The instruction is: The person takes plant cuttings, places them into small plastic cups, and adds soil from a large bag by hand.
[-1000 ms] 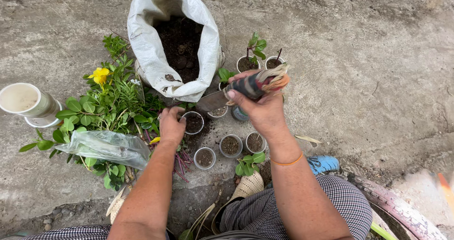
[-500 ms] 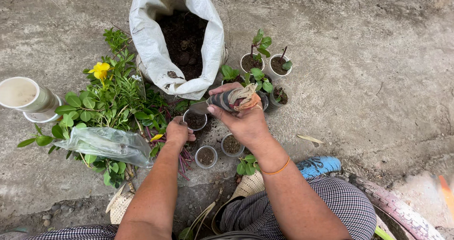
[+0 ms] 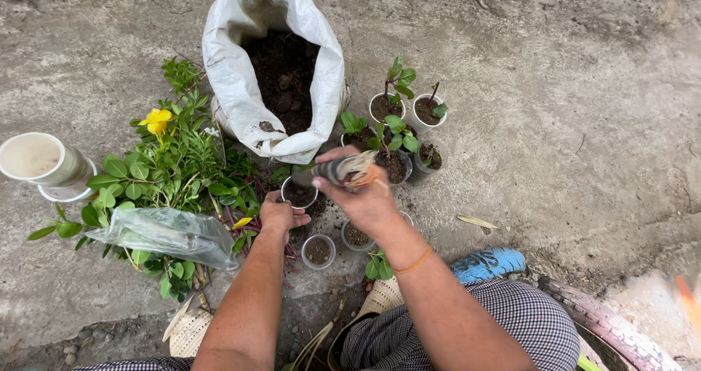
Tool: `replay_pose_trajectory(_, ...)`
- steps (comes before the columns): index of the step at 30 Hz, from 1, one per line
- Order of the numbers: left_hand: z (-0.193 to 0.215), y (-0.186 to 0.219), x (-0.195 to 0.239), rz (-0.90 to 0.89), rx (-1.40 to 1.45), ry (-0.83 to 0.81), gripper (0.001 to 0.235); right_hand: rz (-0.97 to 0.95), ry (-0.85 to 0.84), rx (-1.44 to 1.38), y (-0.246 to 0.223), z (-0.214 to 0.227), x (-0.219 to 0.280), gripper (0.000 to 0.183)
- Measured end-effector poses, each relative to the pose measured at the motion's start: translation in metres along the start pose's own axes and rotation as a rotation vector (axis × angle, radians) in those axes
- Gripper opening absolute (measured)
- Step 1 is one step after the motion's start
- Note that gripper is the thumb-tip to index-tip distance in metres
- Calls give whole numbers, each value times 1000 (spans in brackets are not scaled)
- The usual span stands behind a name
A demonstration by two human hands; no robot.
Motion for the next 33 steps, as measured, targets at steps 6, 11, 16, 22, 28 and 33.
replay_pose_trajectory(6,-4,-9,-13,7,43,-3,51,-5,2,7,-3,4,2,29)
replay_pose_trajectory(11,-2,-10,-14,-2,55,-1,52,-7,-26,-18,-6,1,2,28)
replay_pose_trajectory(16,-6,-6,-6,23,57,-1,50,-135,-20,19,-5,-3,-2,29)
replay_pose_trajectory(22,-5,-7,0,25,65,-9,44,-80,-22,-16,-3,2,1,29)
replay_pose_trajectory(28,-4,-7,-3,26,75,-9,41,-73,13,19,-1,-4,-1,30)
replay_pose_trajectory(33,3,-14,-9,-17,53,-42,37,20,17,27,3,-2,5,29)
Point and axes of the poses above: each hand's wrist, its own x-axis away from the middle knuckle, its own z-axis out of the back of the hand, y = z × x, the point moved 1 cm from there along -x, towards the middle knuckle, and after that the axes turned 4 degrees about z, right-handed, at the moved point
